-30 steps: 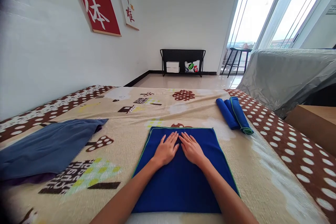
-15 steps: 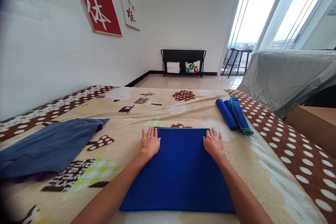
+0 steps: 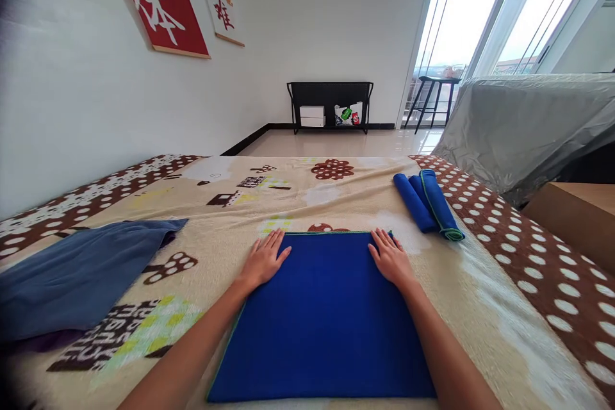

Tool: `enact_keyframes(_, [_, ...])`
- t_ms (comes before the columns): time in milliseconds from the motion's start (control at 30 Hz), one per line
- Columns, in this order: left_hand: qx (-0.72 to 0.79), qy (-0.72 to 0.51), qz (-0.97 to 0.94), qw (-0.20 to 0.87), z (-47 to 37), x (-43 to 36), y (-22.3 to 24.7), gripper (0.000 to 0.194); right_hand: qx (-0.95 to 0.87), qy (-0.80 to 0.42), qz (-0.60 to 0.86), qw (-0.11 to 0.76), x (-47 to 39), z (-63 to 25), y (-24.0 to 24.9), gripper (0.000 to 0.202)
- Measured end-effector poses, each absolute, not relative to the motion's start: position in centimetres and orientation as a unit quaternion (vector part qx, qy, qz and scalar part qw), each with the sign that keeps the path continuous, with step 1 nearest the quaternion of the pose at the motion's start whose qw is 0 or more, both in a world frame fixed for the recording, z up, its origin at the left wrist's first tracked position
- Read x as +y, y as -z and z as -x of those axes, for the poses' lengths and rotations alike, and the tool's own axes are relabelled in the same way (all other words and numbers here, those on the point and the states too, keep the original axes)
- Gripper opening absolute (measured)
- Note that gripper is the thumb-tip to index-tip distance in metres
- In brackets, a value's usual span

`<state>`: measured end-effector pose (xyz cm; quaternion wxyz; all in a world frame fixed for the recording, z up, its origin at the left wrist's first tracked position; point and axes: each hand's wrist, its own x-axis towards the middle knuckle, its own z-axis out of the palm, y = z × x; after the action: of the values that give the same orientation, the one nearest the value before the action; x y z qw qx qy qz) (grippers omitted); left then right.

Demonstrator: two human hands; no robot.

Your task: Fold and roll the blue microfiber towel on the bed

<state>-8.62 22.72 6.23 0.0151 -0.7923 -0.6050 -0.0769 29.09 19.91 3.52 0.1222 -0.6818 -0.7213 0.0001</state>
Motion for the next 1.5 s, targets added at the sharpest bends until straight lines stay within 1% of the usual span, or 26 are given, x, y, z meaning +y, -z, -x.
enact_keyframes(100, [-0.618, 0.076, 0.782, 0.020, 10.0, 22.7, -5.8, 0.069, -0.691, 0.011, 0.714, 0.112, 19.6, -31.1, -2.7, 0.062])
enact_keyframes(200, [-0.623, 0.075, 0.778, 0.026, 10.2, 22.8, -5.4, 0.070, -0.681, 0.019, 0.725, 0.102, 19.6, -31.1, -2.3, 0.063])
enact_keyframes(300, [-0.624, 0.071, 0.777, 0.035, 10.0, 23.0, -5.9, 0.068, -0.681, 0.026, 0.726, 0.099, 19.6, -30.6, -3.2, 0.062])
enact_keyframes(400, [-0.625, 0.075, 0.775, 0.055, 8.9, 22.0, -7.5, 0.064, -0.669, 0.052, 0.733, 0.112, 18.5, -28.6, -5.1, 0.061])
enact_keyframes(500, [-0.601, 0.082, 0.792, 0.069, 6.1, 18.2, -8.5, 0.061, -0.685, 0.081, 0.713, 0.130, 15.4, -24.3, -6.1, 0.061])
enact_keyframes(633, [-0.483, 0.081, 0.871, 0.039, 1.9, 10.0, -7.4, 0.060, -0.780, 0.065, 0.610, 0.120, 9.1, -17.9, -4.6, 0.055])
enact_keyframes(700, [-0.441, 0.099, 0.892, 0.033, 1.2, 6.7, -6.8, 0.061, -0.807, 0.068, 0.573, 0.126, 6.1, -16.7, -3.7, 0.054])
enact_keyframes(800, [-0.459, 0.113, 0.880, 0.044, 2.9, 4.1, -6.7, 0.062, -0.792, 0.088, 0.585, 0.147, 2.9, -18.1, -3.2, 0.061])
enact_keyframes(900, [-0.505, 0.102, 0.855, 0.065, 6.6, 3.1, -6.6, 0.066, -0.756, 0.098, 0.628, 0.158, 0.7, -21.6, -2.9, 0.071])
enact_keyframes(1033, [-0.551, 0.112, 0.819, 0.111, 9.9, 1.6, -5.8, 0.067, -0.716, 0.113, 0.665, 0.181, -1.3, -24.2, -2.2, 0.071])
enact_keyframes(1133, [-0.566, 0.145, 0.800, 0.134, 8.0, 0.8, -5.4, 0.072, -0.715, 0.129, 0.652, 0.215, -1.2, -22.5, -2.3, 0.068])
enact_keyframes(1233, [-0.527, 0.154, 0.830, 0.099, 3.4, 1.0, -5.5, 0.076, -0.755, 0.117, 0.603, 0.229, 0.1, -18.7, -3.1, 0.068])
enact_keyframes(1333, [-0.496, 0.164, 0.849, 0.080, -0.5, 1.6, -5.2, 0.075, -0.793, 0.120, 0.555, 0.220, 1.2, -15.4, -3.3, 0.072])
enact_keyframes(1400, [-0.492, 0.167, 0.850, 0.090, -1.1, 1.9, -5.0, 0.073, -0.800, 0.131, 0.548, 0.207, 1.4, -14.8, -3.1, 0.072])
enact_keyframes(1500, [-0.484, 0.155, 0.854, 0.111, 1.0, 1.9, -5.0, 0.072, -0.781, 0.142, 0.574, 0.201, 0.8, -16.6, -2.3, 0.071])
